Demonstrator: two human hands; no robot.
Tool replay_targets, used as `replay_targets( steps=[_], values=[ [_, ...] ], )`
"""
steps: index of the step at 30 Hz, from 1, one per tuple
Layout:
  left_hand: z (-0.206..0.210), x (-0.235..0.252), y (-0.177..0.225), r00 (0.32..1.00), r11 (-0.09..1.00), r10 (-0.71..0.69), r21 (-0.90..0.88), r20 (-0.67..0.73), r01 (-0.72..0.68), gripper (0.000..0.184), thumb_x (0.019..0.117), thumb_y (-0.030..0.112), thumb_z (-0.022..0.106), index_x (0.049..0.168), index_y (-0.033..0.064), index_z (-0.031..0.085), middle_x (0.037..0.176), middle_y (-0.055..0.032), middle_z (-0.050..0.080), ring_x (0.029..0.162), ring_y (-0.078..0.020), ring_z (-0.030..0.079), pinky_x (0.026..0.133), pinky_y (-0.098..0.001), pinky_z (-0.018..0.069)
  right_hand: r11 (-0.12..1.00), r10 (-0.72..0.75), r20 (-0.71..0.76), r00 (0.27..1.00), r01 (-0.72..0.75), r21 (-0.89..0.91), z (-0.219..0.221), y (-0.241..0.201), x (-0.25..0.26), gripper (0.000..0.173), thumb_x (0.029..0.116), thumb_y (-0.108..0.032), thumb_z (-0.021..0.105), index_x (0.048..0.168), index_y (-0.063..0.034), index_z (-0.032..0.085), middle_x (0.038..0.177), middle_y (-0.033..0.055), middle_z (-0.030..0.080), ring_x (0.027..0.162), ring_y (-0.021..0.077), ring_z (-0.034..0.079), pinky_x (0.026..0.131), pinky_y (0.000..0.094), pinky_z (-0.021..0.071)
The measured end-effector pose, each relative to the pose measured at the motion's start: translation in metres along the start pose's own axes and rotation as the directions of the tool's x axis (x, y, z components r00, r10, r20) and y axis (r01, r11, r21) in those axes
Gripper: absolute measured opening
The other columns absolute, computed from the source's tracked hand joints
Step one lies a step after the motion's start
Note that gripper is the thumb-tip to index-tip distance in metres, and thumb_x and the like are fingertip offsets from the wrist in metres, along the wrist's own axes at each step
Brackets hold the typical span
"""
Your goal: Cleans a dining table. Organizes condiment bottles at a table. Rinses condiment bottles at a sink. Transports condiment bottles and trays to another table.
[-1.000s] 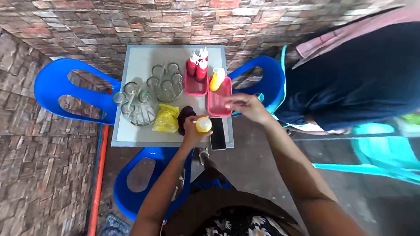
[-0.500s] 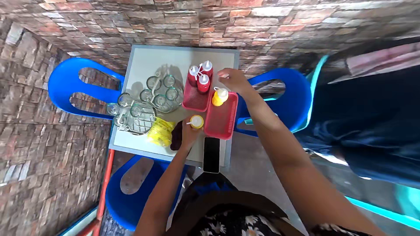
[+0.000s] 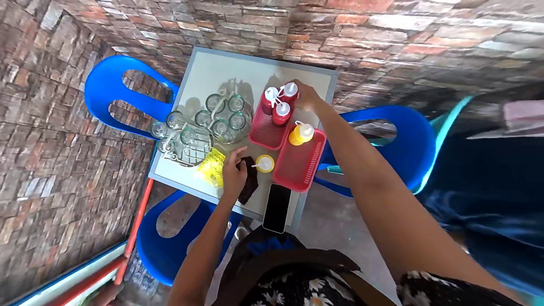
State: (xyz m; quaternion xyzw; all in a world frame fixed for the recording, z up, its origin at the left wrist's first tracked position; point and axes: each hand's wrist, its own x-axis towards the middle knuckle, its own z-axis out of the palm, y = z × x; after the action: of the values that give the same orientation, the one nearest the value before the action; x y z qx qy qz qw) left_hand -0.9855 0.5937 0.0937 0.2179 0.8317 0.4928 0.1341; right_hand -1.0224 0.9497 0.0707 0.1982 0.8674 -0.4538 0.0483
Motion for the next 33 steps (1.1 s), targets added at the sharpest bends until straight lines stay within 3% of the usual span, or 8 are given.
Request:
replay_targets(
  steps=[5, 9, 13, 14, 16, 20, 25, 33],
  values=[
    [0.0, 0.017, 0.009, 0.997, 0.996, 0.074, -0.045, -0.039, -0.075, 0.031, 0.091, -0.006, 0.06, 0.121, -0.0053, 0.067, 0.121, -0.0208, 0.068, 0.111, -0.0255, 0.068, 0.094, -0.0387, 0.0582, 0.989, 0.023, -0.092, 0.995, -0.009, 0.15, -0.008, 0.001, -0.003, 0.081, 0.0759, -0.003, 0.086, 0.146, 0.003, 0.046, 0.136, 0.0315, 0.058, 0.128, 0.0441, 0.056, 0.109, 0.0605, 0.0429],
    [0.004, 0.046, 0.042, 0.989, 0.987, 0.149, -0.06, -0.002, -0.149, 0.027, 0.0965, 0.002, 0.061, 0.122, -0.0007, 0.07, 0.122, -0.0172, 0.069, 0.111, -0.023, 0.068, 0.096, -0.0397, 0.0572, 0.983, -0.145, -0.187, 0.972, 0.163, 0.086, -0.024, -0.023, -0.027, 0.074, 0.0759, -0.012, 0.088, 0.141, -0.0009, 0.055, 0.138, 0.0278, 0.058, 0.13, 0.0436, 0.053, 0.108, 0.0584, 0.0437],
    [-0.005, 0.072, 0.113, 0.937, 0.925, 0.343, -0.151, -0.07, -0.349, 0.038, 0.1037, 0.012, 0.059, 0.14, 0.0009, 0.059, 0.138, -0.0168, 0.061, 0.118, -0.0204, 0.064, 0.098, -0.0351, 0.0556, 0.858, -0.49, -0.38, 0.784, 0.512, -0.051, -0.029, -0.064, -0.073, 0.066, 0.0782, -0.029, 0.083, 0.133, -0.0006, 0.061, 0.133, 0.0295, 0.053, 0.126, 0.043, 0.049, 0.106, 0.055, 0.0426],
    [-0.008, 0.075, 0.13, 0.919, 0.9, 0.383, -0.186, -0.09, -0.394, 0.041, 0.1037, 0.011, 0.059, 0.143, 0.0004, 0.057, 0.141, -0.0165, 0.058, 0.12, -0.0193, 0.063, 0.1, -0.0335, 0.0546, 0.82, -0.54, -0.399, 0.741, 0.57, -0.05, -0.026, -0.075, -0.087, 0.066, 0.0798, -0.027, 0.082, 0.134, 0.0017, 0.058, 0.134, 0.0295, 0.051, 0.127, 0.0392, 0.05, 0.106, 0.0498, 0.0452],
    [-0.013, 0.076, 0.155, 0.868, 0.839, 0.471, -0.224, -0.157, -0.496, 0.035, 0.1013, 0.007, 0.062, 0.135, -0.004, 0.063, 0.138, -0.0168, 0.062, 0.124, -0.0197, 0.062, 0.105, -0.0335, 0.0521, 0.779, -0.592, -0.373, 0.714, 0.625, -0.039, -0.021, -0.097, -0.117, 0.069, 0.0816, -0.017, 0.08, 0.139, 0.0039, 0.048, 0.141, 0.0251, 0.049, 0.132, 0.0306, 0.052, 0.109, 0.0419, 0.0478],
    [-0.015, 0.069, 0.17, 0.791, 0.773, 0.538, -0.203, -0.291, -0.601, 0.018, 0.0976, 0.006, 0.068, 0.112, -0.001, 0.076, 0.113, -0.008, 0.075, 0.115, -0.0159, 0.064, 0.103, -0.0312, 0.0483, 0.797, -0.587, -0.356, 0.727, 0.597, -0.093, -0.002, -0.121, -0.15, 0.066, 0.0824, -0.021, 0.08, 0.136, 0.0033, 0.051, 0.125, 0.0191, 0.065, 0.117, 0.03, 0.063, 0.1, 0.0551, 0.0476],
    [-0.022, 0.058, 0.164, 0.806, 0.806, 0.529, -0.142, -0.266, -0.575, 0.033, 0.1067, 0.014, 0.053, 0.132, -0.0008, 0.066, 0.113, -0.0074, 0.07, 0.109, -0.0124, 0.06, 0.096, -0.0272, 0.0476, 0.839, -0.534, -0.381, 0.754, 0.528, -0.131, 0.011, -0.123, -0.167, 0.068, 0.0791, -0.026, 0.083, 0.137, -0.0029, 0.057, 0.121, 0.0175, 0.066, 0.111, 0.0317, 0.064, 0.093, 0.0571, 0.0482],
    [-0.022, 0.055, 0.156, 0.866, 0.874, 0.472, -0.038, -0.167, -0.484, 0.018, 0.0993, 0.012, 0.066, 0.111, 0.0039, 0.078, 0.094, -0.0039, 0.074, 0.094, -0.0109, 0.064, 0.089, -0.0268, 0.0494, 0.882, -0.468, -0.335, 0.818, 0.453, -0.129, 0.025, -0.113, -0.18, 0.066, 0.0813, -0.039, 0.078, 0.137, -0.0083, 0.061, 0.115, 0.0152, 0.068, 0.105, 0.0326, 0.065, 0.086, 0.0575, 0.0484]
  ],
)
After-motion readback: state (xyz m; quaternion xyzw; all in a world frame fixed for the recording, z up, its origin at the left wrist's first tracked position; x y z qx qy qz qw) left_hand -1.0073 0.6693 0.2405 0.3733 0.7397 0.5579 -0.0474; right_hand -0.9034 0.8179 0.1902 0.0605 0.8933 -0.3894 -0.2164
